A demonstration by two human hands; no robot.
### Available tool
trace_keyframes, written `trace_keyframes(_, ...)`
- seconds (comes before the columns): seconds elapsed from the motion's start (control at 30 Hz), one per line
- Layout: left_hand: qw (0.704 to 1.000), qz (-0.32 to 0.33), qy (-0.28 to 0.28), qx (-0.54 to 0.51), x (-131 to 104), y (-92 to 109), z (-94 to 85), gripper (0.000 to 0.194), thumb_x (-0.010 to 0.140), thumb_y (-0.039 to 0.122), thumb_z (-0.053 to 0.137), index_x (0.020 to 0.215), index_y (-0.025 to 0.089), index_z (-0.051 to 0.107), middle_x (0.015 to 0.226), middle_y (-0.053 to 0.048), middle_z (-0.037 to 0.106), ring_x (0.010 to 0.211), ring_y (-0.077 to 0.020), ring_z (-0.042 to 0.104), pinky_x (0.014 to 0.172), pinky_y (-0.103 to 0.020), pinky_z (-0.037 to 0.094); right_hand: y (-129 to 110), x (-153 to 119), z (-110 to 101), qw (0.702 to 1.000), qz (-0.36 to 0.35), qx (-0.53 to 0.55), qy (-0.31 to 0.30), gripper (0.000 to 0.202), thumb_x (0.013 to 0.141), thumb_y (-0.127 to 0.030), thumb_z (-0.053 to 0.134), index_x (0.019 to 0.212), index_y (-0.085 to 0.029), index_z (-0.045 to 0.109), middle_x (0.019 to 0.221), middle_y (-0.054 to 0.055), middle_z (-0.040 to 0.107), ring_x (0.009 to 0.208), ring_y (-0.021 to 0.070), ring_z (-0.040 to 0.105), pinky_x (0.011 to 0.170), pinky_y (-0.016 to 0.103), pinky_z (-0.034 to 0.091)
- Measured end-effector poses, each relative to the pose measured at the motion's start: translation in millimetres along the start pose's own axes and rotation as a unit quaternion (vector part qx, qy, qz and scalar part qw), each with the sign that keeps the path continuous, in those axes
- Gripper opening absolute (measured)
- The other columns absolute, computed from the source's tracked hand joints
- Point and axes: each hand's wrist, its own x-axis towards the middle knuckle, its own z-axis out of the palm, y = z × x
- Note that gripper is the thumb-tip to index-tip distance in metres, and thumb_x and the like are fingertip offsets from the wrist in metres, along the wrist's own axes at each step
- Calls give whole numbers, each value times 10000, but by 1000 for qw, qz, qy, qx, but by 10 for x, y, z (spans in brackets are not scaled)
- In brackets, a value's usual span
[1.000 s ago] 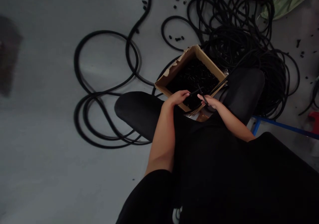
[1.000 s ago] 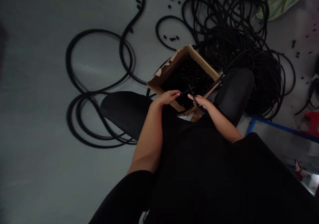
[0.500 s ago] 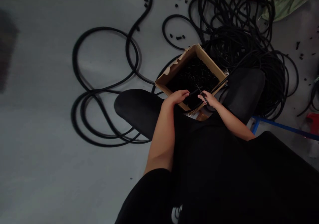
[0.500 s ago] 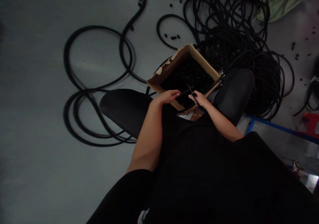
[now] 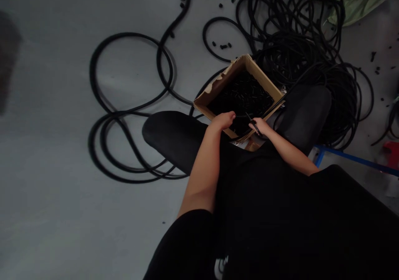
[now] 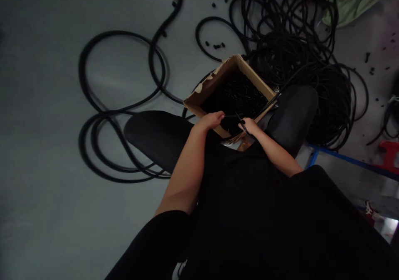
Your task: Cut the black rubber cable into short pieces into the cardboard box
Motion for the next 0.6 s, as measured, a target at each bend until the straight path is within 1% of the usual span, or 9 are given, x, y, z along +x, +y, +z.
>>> trace_keyframes(0.03, 1000, -16, -7, 24, 4, 33, -2, 255, 1202, 343, 608, 1177, 273, 852, 1054, -162, 917, 993, -357, 848, 862, -410, 575, 4, 15, 20, 1000, 15, -14, 5, 401, 1016, -236, 928, 799, -267, 593, 568, -57, 528, 641, 184, 614, 706, 279, 448)
trace_keyframes(0.1, 996, -61, -29, 65, 2, 119, -21, 372, 1262, 357, 533, 1352, 257, 880, 1303, -226, 962, 1200, -401, 910, 953, -426, 626, 2, 54, 62, 999, 36, -32, 7, 400, 1058, -194, 906, 804, -256, 604, 565, -56, 542, 623, 170, 622, 693, 258, 459)
trace_keyframes(0.17, 990, -104, -47, 85, -11, 213, -50, 477, 1310, 376, 454, 1530, 239, 854, 1543, -265, 926, 1428, -419, 898, 1079, -432, 649, -8, 102, 104, 999, 47, -21, 5, 366, 1126, -160, 843, 852, -250, 617, 576, -62, 551, 596, 151, 609, 653, 229, 453)
trace_keyframes(0.2, 988, -119, -49, 83, -20, 252, -64, 512, 1326, 381, 423, 1593, 227, 831, 1618, -274, 900, 1512, -419, 874, 1137, -432, 648, -16, 129, 125, 999, 54, -3, 3, 336, 1162, -151, 803, 897, -250, 621, 588, -69, 551, 579, 143, 596, 624, 214, 446)
trace_keyframes(0.27, 989, -130, -38, 62, -38, 303, -85, 539, 1343, 378, 399, 1670, 196, 787, 1683, -285, 869, 1601, -411, 837, 1216, -428, 633, -39, 187, 165, 996, 76, 52, -13, 279, 1216, -157, 747, 992, -254, 613, 632, -80, 567, 556, 131, 585, 578, 188, 441)
trace_keyframes(0.37, 992, -125, -6, 11, -55, 300, -86, 497, 1335, 322, 450, 1699, 160, 748, 1679, -291, 869, 1595, -401, 833, 1251, -426, 616, -75, 286, 216, 985, 100, 132, -42, 237, 1235, -163, 749, 1072, -249, 600, 740, -72, 630, 594, 110, 622, 588, 151, 487)
trace_keyframes(0.47, 994, -101, 24, -33, -56, 238, -54, 436, 1317, 278, 497, 1637, 166, 770, 1605, -262, 900, 1489, -369, 859, 1232, -411, 614, -83, 394, 266, 980, 90, 168, -51, 190, 1224, -120, 736, 1108, -227, 631, 804, -51, 652, 686, 107, 656, 637, 133, 527)
trace_keyframes(0.53, 995, -81, 29, -53, -50, 193, -25, 405, 1302, 262, 518, 1578, 173, 801, 1550, -231, 915, 1412, -341, 864, 1214, -399, 618, -64, 459, 298, 980, 78, 174, -51, 163, 1215, -107, 722, 1129, -224, 647, 814, -46, 647, 730, 118, 666, 645, 131, 525)
trace_keyframes(0.6, 996, -63, 20, -59, -39, 158, 2, 387, 1280, 252, 549, 1532, 172, 831, 1511, -210, 920, 1368, -328, 856, 1201, -395, 620, -32, 507, 320, 981, 58, 178, -41, 161, 1200, -87, 711, 1132, -223, 656, 828, -46, 645, 757, 122, 670, 664, 133, 530)
